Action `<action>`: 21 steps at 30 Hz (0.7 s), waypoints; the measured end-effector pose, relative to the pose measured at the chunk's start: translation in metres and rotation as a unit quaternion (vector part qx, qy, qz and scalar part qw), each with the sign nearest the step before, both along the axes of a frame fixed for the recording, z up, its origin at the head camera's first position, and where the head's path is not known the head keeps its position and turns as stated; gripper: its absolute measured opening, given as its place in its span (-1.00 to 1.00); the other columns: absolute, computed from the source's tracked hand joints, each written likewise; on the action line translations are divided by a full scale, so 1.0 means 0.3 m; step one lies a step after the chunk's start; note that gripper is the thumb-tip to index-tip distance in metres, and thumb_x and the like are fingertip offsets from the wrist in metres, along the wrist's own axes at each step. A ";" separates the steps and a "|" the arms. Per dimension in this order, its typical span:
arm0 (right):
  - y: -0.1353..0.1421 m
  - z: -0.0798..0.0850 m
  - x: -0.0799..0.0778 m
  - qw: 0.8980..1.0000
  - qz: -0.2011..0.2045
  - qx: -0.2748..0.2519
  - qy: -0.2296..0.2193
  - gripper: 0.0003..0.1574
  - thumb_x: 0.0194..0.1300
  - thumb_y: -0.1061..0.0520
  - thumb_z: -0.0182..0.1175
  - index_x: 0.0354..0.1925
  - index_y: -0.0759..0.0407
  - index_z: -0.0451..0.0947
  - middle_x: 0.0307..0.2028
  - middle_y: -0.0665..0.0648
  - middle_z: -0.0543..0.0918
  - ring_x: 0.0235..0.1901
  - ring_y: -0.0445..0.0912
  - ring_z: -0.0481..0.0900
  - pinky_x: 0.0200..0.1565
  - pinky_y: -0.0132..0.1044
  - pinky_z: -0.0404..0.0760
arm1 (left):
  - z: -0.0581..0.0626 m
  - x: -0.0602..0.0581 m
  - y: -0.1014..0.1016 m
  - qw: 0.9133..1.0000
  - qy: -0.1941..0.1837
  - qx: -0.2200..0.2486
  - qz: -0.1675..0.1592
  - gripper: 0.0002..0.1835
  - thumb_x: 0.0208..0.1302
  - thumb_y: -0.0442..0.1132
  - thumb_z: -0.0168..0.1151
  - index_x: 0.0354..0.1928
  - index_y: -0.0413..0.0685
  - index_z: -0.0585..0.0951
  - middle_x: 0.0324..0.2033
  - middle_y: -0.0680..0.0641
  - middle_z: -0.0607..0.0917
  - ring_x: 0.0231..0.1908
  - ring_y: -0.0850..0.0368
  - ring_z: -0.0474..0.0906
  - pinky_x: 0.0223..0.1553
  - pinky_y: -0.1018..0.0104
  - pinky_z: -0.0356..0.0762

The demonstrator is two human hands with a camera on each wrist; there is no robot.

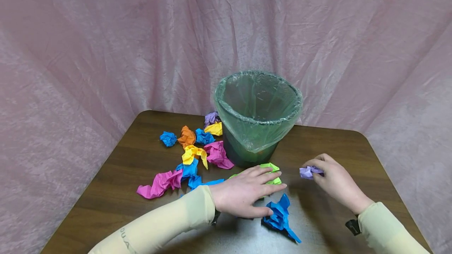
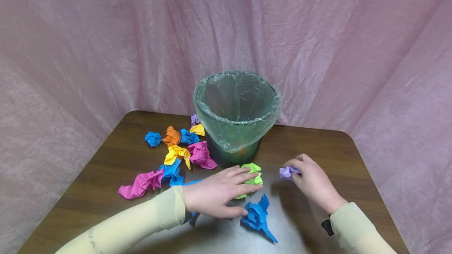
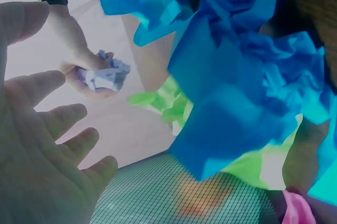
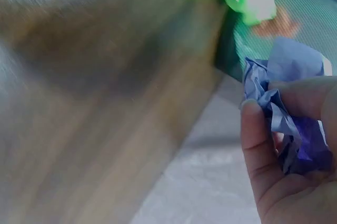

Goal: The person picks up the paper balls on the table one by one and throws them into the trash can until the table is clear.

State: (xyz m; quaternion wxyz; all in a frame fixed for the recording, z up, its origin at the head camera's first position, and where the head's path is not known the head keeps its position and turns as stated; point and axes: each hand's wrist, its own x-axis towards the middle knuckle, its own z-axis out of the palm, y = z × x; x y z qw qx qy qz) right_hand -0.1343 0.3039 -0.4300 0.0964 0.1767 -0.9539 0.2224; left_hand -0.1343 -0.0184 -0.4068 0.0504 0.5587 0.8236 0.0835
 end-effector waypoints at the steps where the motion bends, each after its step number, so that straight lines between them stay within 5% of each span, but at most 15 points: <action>1: 0.006 0.016 -0.001 1.000 -0.005 -0.003 0.009 -0.59 0.22 0.42 0.29 -0.08 0.00 0.74 -0.14 0.06 0.61 -0.23 -0.06 0.61 -0.24 -0.10 0.61 | 0.007 0.000 -0.003 1.000 0.002 0.002 0.000 -0.21 0.47 0.32 0.01 0.63 0.27 0.13 0.61 0.06 0.03 0.59 0.09 -0.18 0.54 0.13 -0.19; 5: 0.030 0.085 -0.003 0.998 -0.034 -0.016 0.042 -0.60 0.22 0.42 0.29 -0.06 0.06 0.73 -0.06 0.13 0.71 -0.15 0.04 0.67 -0.20 -0.02 0.60 | 0.038 0.001 -0.018 1.000 -0.003 0.013 0.001 -0.22 0.48 0.30 0.00 0.63 0.25 0.14 0.61 0.06 0.02 0.59 0.08 -0.19 0.54 0.12 -0.21; 8: 0.046 0.140 -0.002 0.996 -0.056 -0.023 0.062 -0.59 0.22 0.41 0.28 -0.03 0.06 0.74 -0.06 0.14 0.74 -0.14 0.02 0.65 -0.18 -0.19 0.55 | 0.068 0.004 -0.030 1.000 -0.002 0.026 -0.003 -0.23 0.49 0.29 0.00 0.63 0.24 0.14 0.61 0.07 0.01 0.59 0.12 -0.25 0.54 0.13 -0.24; 13: 0.059 0.226 -0.012 0.991 -0.067 -0.044 0.108 -0.55 0.18 0.46 0.24 -0.09 0.03 0.75 -0.11 0.09 0.75 -0.17 -0.18 0.52 -0.16 -0.46 0.36 | 0.130 0.020 -0.061 0.998 0.013 0.056 -0.017 -0.23 0.49 0.26 0.03 0.62 0.22 0.15 0.61 0.08 -0.02 0.59 0.16 -0.31 0.54 0.14 -0.27; 21: 0.039 0.378 -0.042 0.981 -0.056 -0.068 0.171 -0.51 0.16 0.51 0.16 -0.06 0.12 0.73 -0.11 0.12 0.74 -0.16 -0.43 0.41 -0.11 -0.59 0.25 | 0.262 0.031 -0.153 0.993 0.068 0.095 -0.006 -0.21 0.45 0.20 0.13 0.62 0.19 0.17 0.61 0.04 0.03 0.59 0.02 -0.19 0.54 0.03 -0.19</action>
